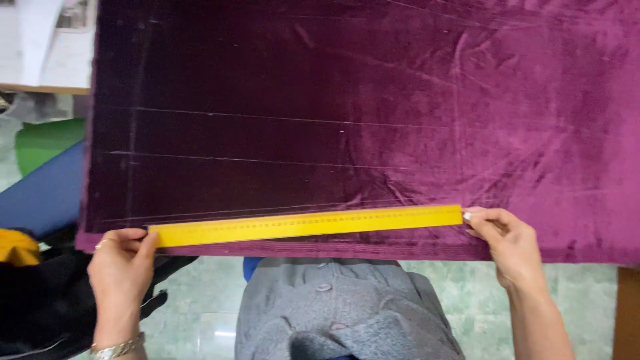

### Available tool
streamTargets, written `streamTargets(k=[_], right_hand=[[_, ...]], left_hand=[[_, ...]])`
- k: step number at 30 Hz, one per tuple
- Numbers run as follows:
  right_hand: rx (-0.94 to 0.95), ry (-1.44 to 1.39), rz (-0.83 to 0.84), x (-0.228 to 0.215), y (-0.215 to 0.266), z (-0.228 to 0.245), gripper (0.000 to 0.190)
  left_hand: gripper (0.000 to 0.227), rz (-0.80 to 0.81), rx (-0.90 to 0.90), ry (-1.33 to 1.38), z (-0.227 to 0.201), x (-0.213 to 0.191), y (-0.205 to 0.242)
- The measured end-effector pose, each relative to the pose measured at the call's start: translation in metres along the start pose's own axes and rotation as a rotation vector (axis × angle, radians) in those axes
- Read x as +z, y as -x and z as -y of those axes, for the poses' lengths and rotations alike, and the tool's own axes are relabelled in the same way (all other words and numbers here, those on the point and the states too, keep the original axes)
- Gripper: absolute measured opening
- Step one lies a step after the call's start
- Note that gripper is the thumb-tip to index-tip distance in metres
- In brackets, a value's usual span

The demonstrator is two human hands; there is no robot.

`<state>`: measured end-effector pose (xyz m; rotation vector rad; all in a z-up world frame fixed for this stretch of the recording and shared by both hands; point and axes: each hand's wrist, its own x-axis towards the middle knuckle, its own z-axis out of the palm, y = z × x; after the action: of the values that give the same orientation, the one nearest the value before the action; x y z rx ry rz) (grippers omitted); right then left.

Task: The person measures a large piece of purple velvet fabric using a yellow ruler and chalk, marking lines for cutting. They then use large shears to cut the fabric along the marked lines, separating a strip from the main piece.

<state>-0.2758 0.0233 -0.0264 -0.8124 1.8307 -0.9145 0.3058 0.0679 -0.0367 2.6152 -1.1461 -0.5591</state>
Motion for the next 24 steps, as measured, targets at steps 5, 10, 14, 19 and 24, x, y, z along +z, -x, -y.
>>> streamTargets(k=[5,10,14,19,24], right_hand=[[0.033,-0.006,0.003,-0.001,0.0,0.001,0.007],[0.049,0.026,-0.01,0.003,0.005,0.009,0.009],[0.02,-0.004,0.018,-0.008,-0.003,-0.009,0.005],[0.052,0.035,0.006,-0.015,-0.003,-0.011,0.004],[0.082,-0.034,0.089,0.011,0.01,-0.008,0.004]], left_hand=[[0.018,0.057,-0.145,0.087,-0.035,-0.022,0.011],[0.012,0.026,-0.128,0.19,-0.022,-0.015,0.007],[0.012,0.022,-0.134,0.181,-0.022,-0.014,0.006],[0.019,0.049,-0.2,0.214,-0.035,-0.032,0.013],[0.018,-0.004,-0.259,0.239,0.002,-0.042,-0.01]])
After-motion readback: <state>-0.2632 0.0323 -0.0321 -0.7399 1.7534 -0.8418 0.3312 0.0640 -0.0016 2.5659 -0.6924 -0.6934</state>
